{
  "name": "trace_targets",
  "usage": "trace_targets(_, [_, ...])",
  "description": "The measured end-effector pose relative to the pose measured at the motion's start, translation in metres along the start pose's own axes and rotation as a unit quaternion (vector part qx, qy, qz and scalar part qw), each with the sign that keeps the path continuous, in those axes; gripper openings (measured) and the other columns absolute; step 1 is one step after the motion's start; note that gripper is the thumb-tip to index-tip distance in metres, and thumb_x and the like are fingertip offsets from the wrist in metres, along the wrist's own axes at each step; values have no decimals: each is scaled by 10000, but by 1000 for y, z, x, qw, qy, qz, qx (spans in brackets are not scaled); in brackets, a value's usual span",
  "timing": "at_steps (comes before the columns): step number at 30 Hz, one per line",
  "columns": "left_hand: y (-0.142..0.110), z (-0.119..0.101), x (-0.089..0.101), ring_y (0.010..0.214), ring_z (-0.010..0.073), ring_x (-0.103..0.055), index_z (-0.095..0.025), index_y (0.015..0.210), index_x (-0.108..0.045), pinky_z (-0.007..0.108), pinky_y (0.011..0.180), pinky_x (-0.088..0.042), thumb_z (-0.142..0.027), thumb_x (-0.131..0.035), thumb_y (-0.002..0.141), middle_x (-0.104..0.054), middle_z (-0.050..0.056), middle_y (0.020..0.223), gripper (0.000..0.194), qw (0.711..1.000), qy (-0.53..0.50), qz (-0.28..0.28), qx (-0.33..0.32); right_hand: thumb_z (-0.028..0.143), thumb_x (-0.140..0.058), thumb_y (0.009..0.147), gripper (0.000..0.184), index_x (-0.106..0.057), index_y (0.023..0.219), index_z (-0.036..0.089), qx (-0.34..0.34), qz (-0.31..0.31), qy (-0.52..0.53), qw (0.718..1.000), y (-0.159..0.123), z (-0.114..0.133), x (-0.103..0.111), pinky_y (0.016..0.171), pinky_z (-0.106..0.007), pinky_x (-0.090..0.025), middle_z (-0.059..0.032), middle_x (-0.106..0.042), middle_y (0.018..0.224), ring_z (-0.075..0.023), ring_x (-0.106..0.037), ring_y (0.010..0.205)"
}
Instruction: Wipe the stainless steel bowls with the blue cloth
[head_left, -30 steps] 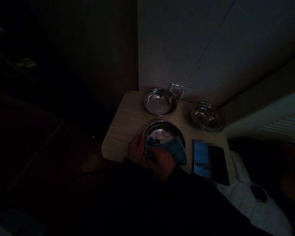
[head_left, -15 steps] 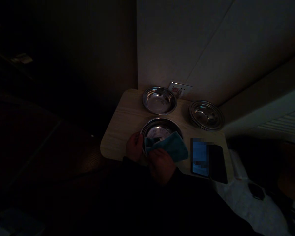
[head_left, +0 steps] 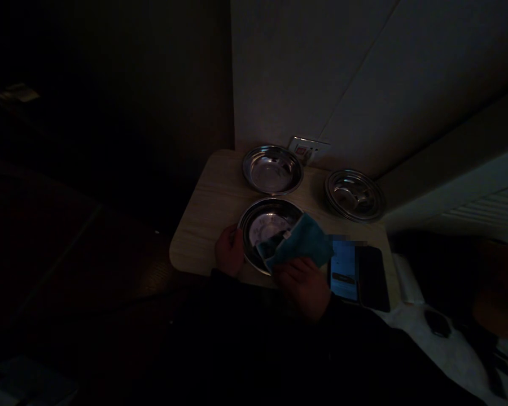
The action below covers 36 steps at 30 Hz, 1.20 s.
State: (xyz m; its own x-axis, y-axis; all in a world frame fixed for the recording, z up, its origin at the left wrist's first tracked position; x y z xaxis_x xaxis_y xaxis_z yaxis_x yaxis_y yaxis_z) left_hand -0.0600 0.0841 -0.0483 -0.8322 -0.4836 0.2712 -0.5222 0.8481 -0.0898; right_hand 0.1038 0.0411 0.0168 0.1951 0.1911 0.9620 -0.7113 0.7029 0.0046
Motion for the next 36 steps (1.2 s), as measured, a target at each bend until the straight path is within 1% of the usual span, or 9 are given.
trace_targets(8, [0,-6,4,679,154,-630,-120,885,-601,252,605,-488,-313,-465,783,-681,74,788,256,1000,12,-10,-16,159,-499,827,145,-631,767,164,-3,-130,-20,991,35,36,-12,731,-327,-357,-47,-674,843,-179,-520,792])
trace_targets(16, [4,-3,0,715,159,-635,-110,916,-606,254,623,-492,-326,-473,780,-686,84,815,288,1000,2,-14,-12,128,-429,872,203,-629,846,153,107,-192,-75,973,-12,13,19,781,-353,-364,-35,-680,947,-172,-535,851])
trace_targets(19, [6,-4,-3,737,166,-636,-109,911,-614,266,648,-496,-326,-470,782,-689,88,834,291,1000,-5,-13,-16,130,-428,871,214,-634,821,150,105,-213,-70,969,-14,15,16,785,-341,-378,-42,-684,924,-171,-537,855])
trace_targets(23, [5,-9,-3,776,174,-635,-105,917,-625,281,697,-495,-351,-457,793,-692,93,864,323,999,-9,1,-31,137,-458,855,188,-638,808,161,70,-221,-39,972,6,30,-2,777,-318,-384,-34,-685,916,-164,-539,840])
trace_targets(26, [4,-13,-1,824,178,-630,-119,928,-640,282,737,-489,-358,-456,797,-693,84,900,329,999,-6,21,-44,165,-483,842,160,-642,862,175,51,-136,-15,989,17,31,-9,759,-310,-382,-46,-677,956,-165,-546,855])
trace_targets(29, [2,-15,1,875,180,-621,-144,968,-644,283,772,-481,-360,-454,802,-687,68,953,332,998,0,39,-51,190,-499,826,191,-627,967,190,7,31,13,999,17,12,-7,760,-312,-378,-63,-671,962,-179,-553,898])
trace_targets(32, [-1,-15,-1,890,182,-617,-147,989,-642,286,786,-476,-361,-446,807,-686,64,963,342,998,8,43,-51,140,-473,816,207,-637,934,185,-30,180,35,983,13,-6,-5,741,-279,-387,-66,-672,918,-170,-570,884])
trace_targets(34, [-4,-14,-4,879,183,-618,-140,977,-645,284,781,-475,-361,-442,807,-688,68,949,345,998,13,42,-50,92,-449,807,223,-647,872,172,-39,236,41,970,18,-11,-9,692,-248,-394,-70,-671,901,-158,-588,838])
trace_targets(36, [-5,-12,-8,868,181,-619,-138,962,-648,281,770,-476,-360,-436,809,-688,70,942,343,998,16,43,-48,81,-448,800,217,-649,832,158,-39,252,36,966,31,-12,-18,641,-230,-396,-78,-665,892,-150,-598,779])
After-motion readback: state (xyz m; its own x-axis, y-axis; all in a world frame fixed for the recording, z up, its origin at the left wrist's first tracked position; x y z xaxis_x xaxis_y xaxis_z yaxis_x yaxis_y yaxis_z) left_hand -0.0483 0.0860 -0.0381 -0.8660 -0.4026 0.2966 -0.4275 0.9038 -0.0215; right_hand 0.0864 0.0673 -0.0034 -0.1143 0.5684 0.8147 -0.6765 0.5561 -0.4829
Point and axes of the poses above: each hand's wrist, its own y-axis towards the middle knuckle, its own x-axis out of the back of the hand, z = x × y, the point moved 8 cm from there along y, towards the middle knuckle
